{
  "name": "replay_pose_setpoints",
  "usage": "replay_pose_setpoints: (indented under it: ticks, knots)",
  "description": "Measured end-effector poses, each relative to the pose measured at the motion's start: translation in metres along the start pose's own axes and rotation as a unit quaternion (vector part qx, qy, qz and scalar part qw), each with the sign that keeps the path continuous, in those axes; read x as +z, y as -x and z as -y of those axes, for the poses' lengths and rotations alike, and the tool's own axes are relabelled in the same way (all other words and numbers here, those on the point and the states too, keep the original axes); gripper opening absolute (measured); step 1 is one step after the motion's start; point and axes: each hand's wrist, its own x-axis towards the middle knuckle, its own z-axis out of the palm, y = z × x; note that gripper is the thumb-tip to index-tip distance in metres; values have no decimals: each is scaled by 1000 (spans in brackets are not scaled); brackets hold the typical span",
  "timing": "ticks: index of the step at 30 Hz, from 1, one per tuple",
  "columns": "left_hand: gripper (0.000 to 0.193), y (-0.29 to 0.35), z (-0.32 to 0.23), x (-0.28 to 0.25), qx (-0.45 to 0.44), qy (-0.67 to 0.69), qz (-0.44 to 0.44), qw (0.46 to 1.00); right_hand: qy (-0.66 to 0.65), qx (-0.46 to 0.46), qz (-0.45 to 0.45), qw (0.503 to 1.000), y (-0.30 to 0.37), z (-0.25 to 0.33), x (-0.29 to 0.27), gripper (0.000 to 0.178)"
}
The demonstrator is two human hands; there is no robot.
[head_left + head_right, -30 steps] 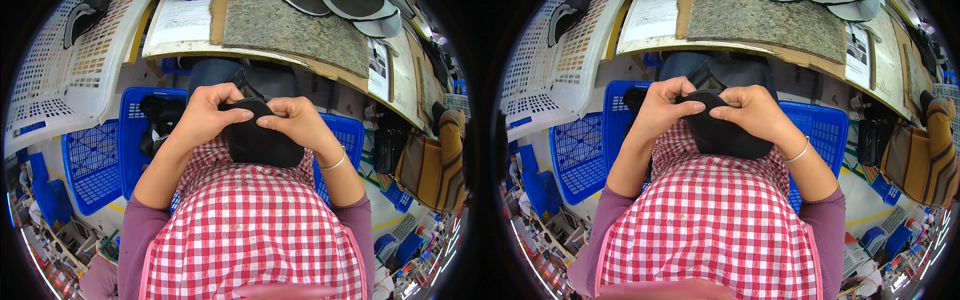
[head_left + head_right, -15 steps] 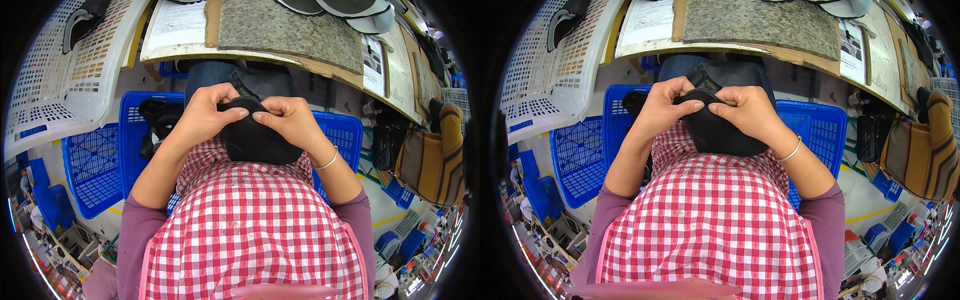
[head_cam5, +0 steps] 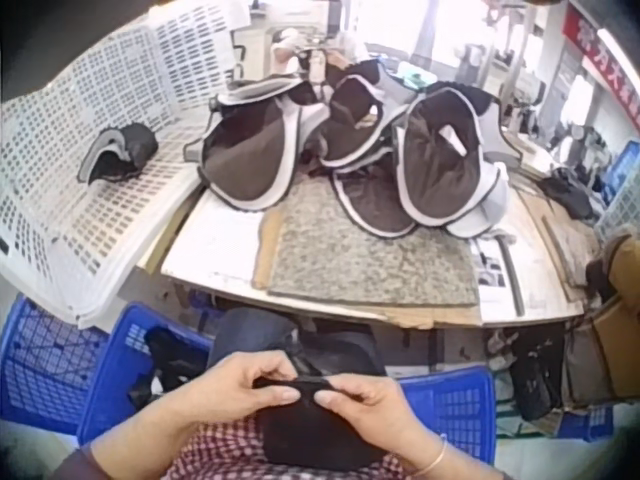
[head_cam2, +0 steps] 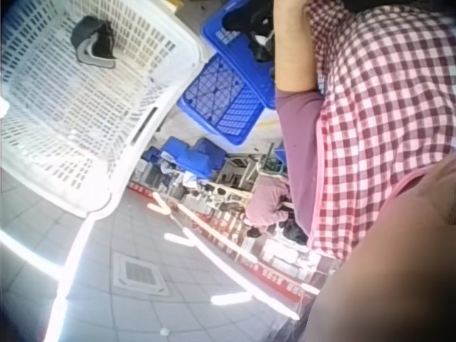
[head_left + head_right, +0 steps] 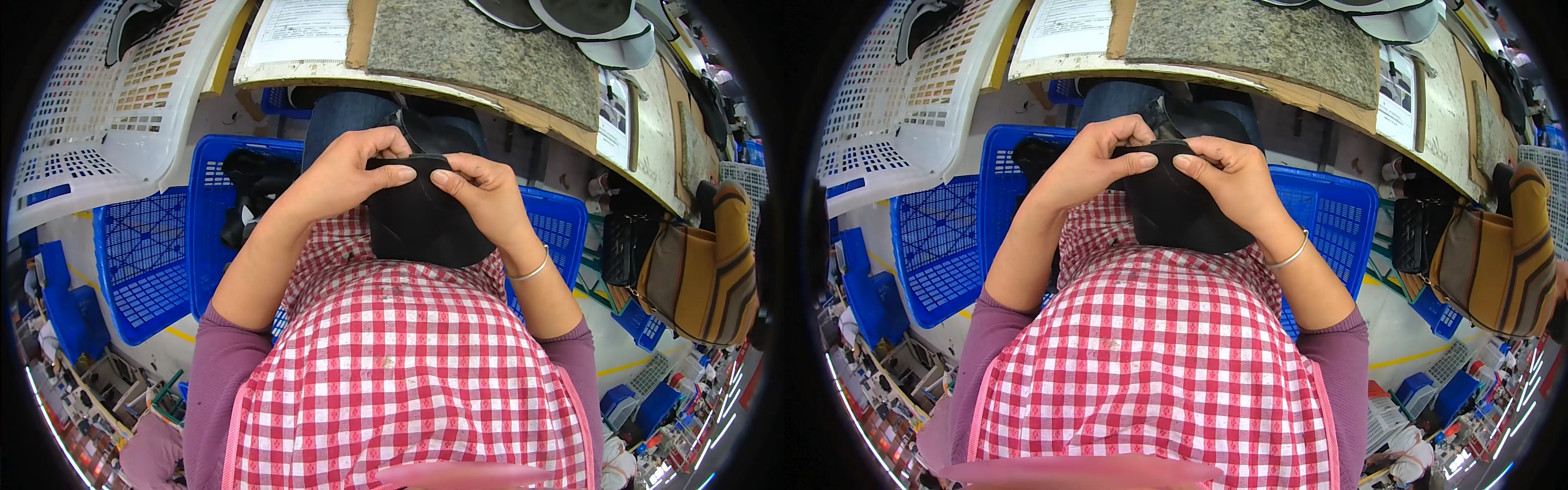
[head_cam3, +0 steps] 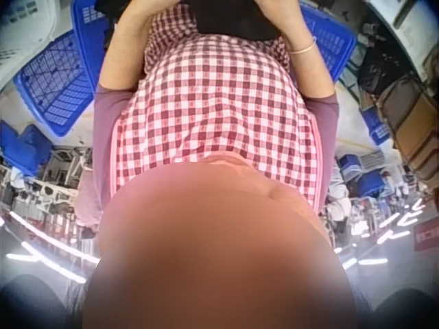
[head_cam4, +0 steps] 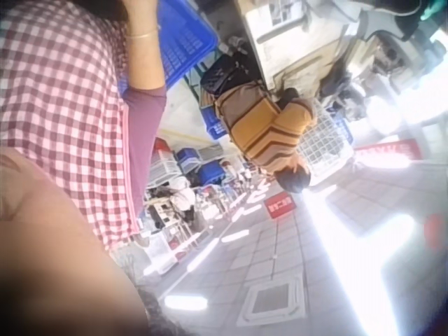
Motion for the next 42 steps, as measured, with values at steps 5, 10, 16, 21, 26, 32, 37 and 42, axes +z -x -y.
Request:
replay_pose_setpoints:
  ticks: [5, 10, 16, 21, 26, 32, 37, 42]
  knots:
    - [15, -2, 2, 0, 26, 2, -11, 1000, -8, 47, 90, 995, -9, 8, -10, 13]
    - [16, -3, -1, -6, -17, 92, 42, 995, 37, -4, 60, 997, -5, 6, 0, 10]
    - [19, -11, 1, 6, -14, 153, 12, 988, -99, 62, 76, 990, -12, 2, -5, 12]
    - [23, -10, 8, 8, -3, 108, -20, 994, -60, 30, 45, 997, -11, -1, 0, 16]
    - [21, -3, 8, 2, -10, 125, -45, 991, -18, 52, 98, 994, -11, -5, -12, 19]
    - [13, -8, -8, 1, -64, 35, -17, 997, -14, 14, 77, 997, -10, -12, -7, 16]
    - [15, -9, -5, 6, -49, 11, 9, 999, 101, -1, 32, 994, -6, -20, -5, 23]
    - [17, -3, 7, 9, -52, -23, -41, 998, 110, 6, 125, 986, -2, -36, -33, 29]
